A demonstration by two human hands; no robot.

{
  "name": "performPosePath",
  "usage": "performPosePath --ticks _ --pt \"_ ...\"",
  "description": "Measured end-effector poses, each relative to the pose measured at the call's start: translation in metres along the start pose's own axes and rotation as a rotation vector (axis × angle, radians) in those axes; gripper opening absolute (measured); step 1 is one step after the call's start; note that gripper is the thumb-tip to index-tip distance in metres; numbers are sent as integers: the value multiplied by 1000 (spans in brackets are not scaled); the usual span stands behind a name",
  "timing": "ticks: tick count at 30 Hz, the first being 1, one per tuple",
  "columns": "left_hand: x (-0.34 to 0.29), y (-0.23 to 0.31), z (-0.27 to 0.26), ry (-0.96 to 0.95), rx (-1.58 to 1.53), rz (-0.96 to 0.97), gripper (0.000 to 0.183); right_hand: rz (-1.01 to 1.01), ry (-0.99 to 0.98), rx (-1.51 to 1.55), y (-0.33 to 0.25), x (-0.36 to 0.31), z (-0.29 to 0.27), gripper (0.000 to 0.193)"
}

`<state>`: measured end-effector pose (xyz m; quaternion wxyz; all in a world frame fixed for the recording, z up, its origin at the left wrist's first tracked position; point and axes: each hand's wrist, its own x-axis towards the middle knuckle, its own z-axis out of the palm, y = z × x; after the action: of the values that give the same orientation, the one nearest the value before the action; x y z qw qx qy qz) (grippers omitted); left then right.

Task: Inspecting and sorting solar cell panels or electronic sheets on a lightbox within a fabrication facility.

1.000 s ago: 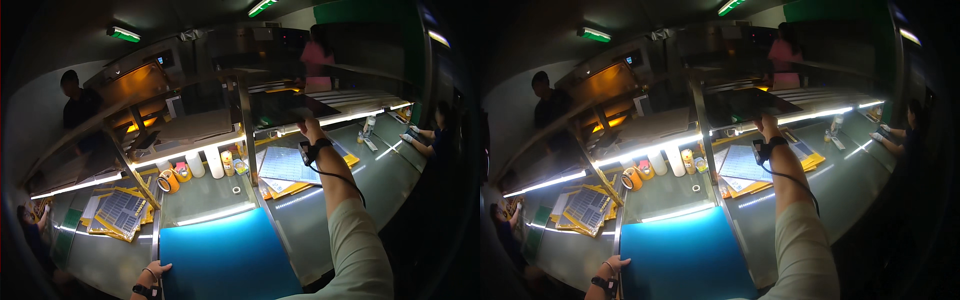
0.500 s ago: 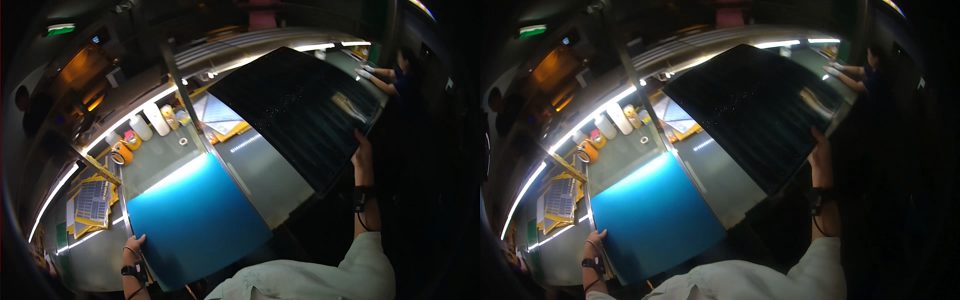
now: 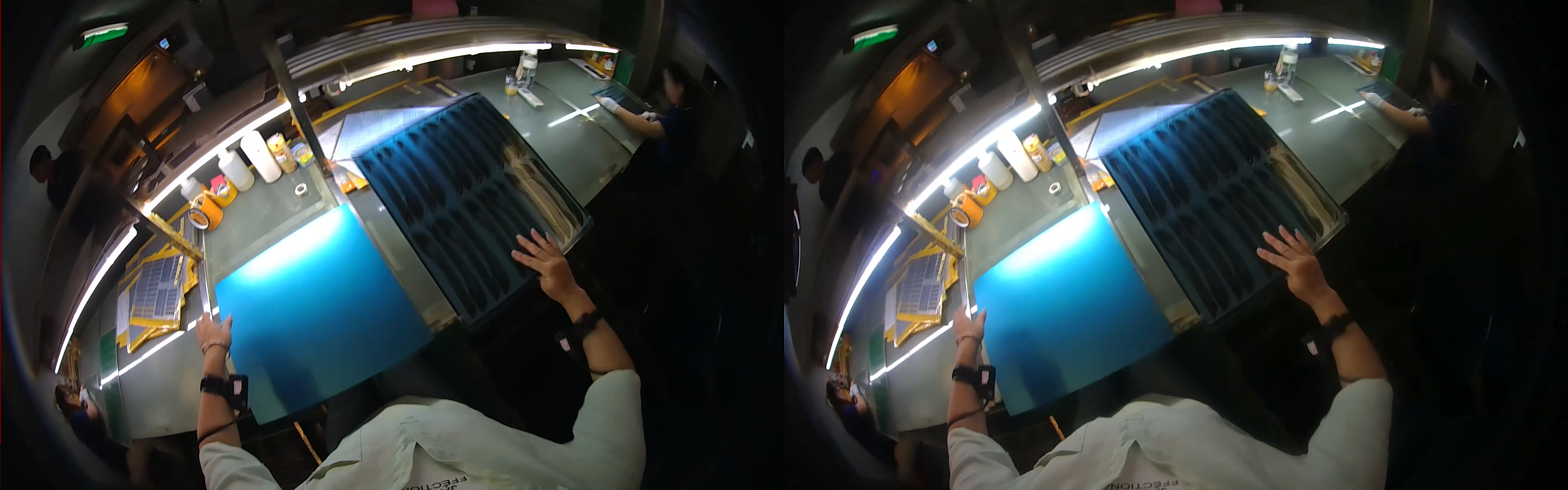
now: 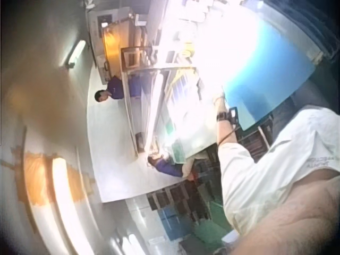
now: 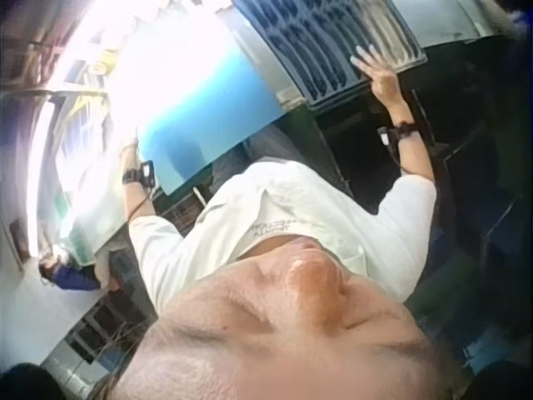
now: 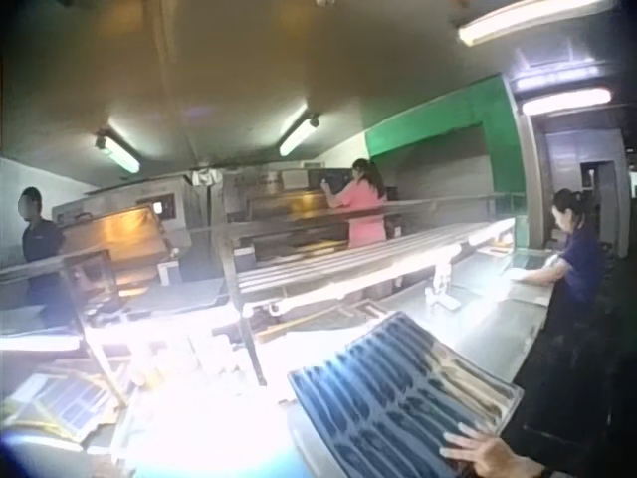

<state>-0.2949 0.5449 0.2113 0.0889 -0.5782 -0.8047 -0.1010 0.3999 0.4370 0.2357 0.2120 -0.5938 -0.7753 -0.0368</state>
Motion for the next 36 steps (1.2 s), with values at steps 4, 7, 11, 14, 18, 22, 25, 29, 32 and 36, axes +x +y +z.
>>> performPosePath --ticks 4,7,11,14,18,22,25,29,32,36 --pt "-2 99 -12 56 -322 483 57 64 -174 33 11 -16 35 60" --pt "-32 199 -15 -11 -388 688 57 44 -305 -99 -2 -18 20 54" --pt "-86 309 -9 -194 -345 851 65 -102 -373 70 -65 -9 9 65" --pt "-112 354 6 -197 -341 846 66 -83 -314 56 -117 -12 34 53" --pt "-126 365 26 -223 -323 857 65 -78 -158 133 -119 -18 51 40" --pt "-124 362 35 -206 -359 865 63 -210 -130 16 -117 -18 56 22" --pt "-123 361 33 -249 -364 888 59 -204 -104 74 -114 -8 49 14" --pt "-114 354 22 -134 -774 724 47 392 79 676 -69 17 11 17" --pt "-103 348 14 134 -1034 558 39 606 237 849 -39 36 -18 10" --pt "-94 363 15 -123 -692 1031 41 324 356 715 -32 64 -53 6"
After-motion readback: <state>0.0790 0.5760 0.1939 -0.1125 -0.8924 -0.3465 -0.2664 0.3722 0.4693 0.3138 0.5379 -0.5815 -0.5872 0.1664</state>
